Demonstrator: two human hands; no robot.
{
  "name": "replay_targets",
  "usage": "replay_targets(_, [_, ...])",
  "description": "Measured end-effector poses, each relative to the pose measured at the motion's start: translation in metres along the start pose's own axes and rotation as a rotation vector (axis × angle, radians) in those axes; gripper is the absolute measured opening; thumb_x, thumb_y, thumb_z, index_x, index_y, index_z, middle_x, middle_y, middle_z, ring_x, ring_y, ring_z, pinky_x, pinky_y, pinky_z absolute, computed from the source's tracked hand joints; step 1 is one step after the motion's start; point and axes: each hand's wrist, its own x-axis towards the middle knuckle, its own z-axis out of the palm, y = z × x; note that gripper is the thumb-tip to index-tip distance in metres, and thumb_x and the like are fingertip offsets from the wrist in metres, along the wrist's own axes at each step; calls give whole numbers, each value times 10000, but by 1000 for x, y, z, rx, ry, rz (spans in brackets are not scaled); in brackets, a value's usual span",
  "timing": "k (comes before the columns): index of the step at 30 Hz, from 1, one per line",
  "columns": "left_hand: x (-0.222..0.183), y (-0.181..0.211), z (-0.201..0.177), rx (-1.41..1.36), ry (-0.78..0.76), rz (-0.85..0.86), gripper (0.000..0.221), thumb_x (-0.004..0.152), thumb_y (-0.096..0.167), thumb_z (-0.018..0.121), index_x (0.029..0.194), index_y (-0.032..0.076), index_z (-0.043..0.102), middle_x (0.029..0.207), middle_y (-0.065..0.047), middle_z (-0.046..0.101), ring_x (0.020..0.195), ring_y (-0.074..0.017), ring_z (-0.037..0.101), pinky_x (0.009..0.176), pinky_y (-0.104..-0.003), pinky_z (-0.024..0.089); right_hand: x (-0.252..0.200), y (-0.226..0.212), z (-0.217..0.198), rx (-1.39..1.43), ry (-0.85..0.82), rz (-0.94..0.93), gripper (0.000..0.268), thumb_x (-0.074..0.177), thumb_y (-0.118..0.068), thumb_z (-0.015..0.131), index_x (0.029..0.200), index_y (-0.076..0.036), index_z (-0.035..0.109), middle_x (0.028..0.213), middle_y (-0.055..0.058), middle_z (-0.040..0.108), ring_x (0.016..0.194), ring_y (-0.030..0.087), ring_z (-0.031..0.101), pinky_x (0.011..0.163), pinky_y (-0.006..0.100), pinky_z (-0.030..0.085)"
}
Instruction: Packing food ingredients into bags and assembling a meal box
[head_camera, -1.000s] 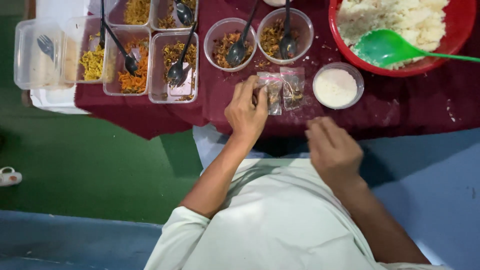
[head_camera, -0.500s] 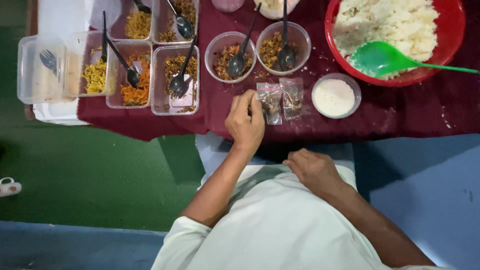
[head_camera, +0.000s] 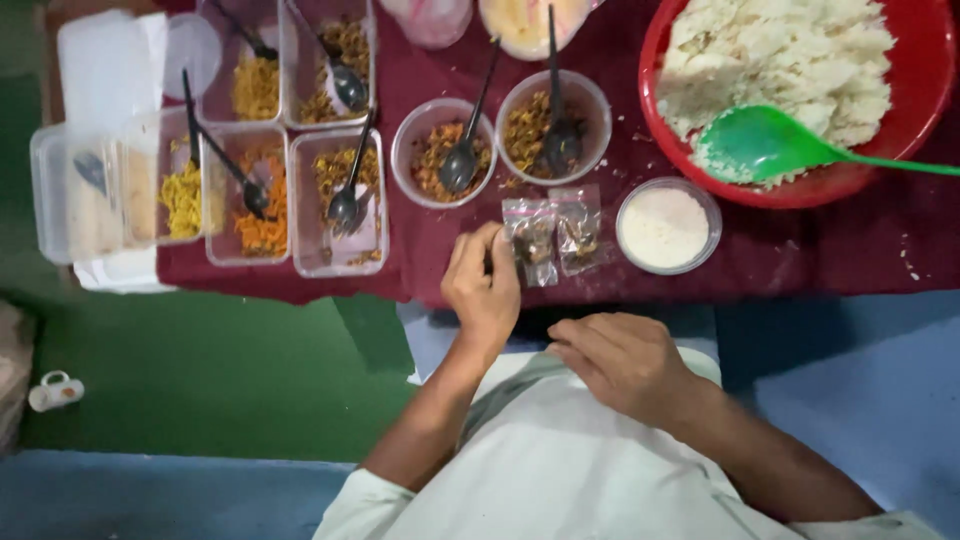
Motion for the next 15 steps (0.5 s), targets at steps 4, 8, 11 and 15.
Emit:
replay_targets(4, [6,6,0,-26,-70,-56,48,949,80,708,926,108,740,682,-39,615,653,-265,658,630,-340,540,25,3,-7,76,39,21,159,939,-101,724,1074,-37,779,746,36,684,585,227,682,520,307,547])
replay_targets(8, [17,12,0,23,-114,-52,73,965,89,687,915,97,740,705,-43,641,653,-270,655,643,-332,536,45,14,-3,264,-87,66,235,953,-79,689,1171,-23,754,806,89,721,683,275,724,557,355,582])
replay_targets(11, [17,8,-2,32,-176,-78,57,972,81,681,945,72,730,730,-76,645,687,-311,663,657,-359,535,53,22,-4,328,-278,172,196,981,-144,658,1123,-41,744,824,116,737,739,309,741,598,406,583])
replay_targets(15, [23,14,-7,-37,-242,-157,67,987,75,660,975,33,710,770,-130,647,744,-367,669,703,-395,542,72,20,-17,356,-571,350,213,989,-188,629,1097,-41,740,917,164,770,836,376,756,691,497,585])
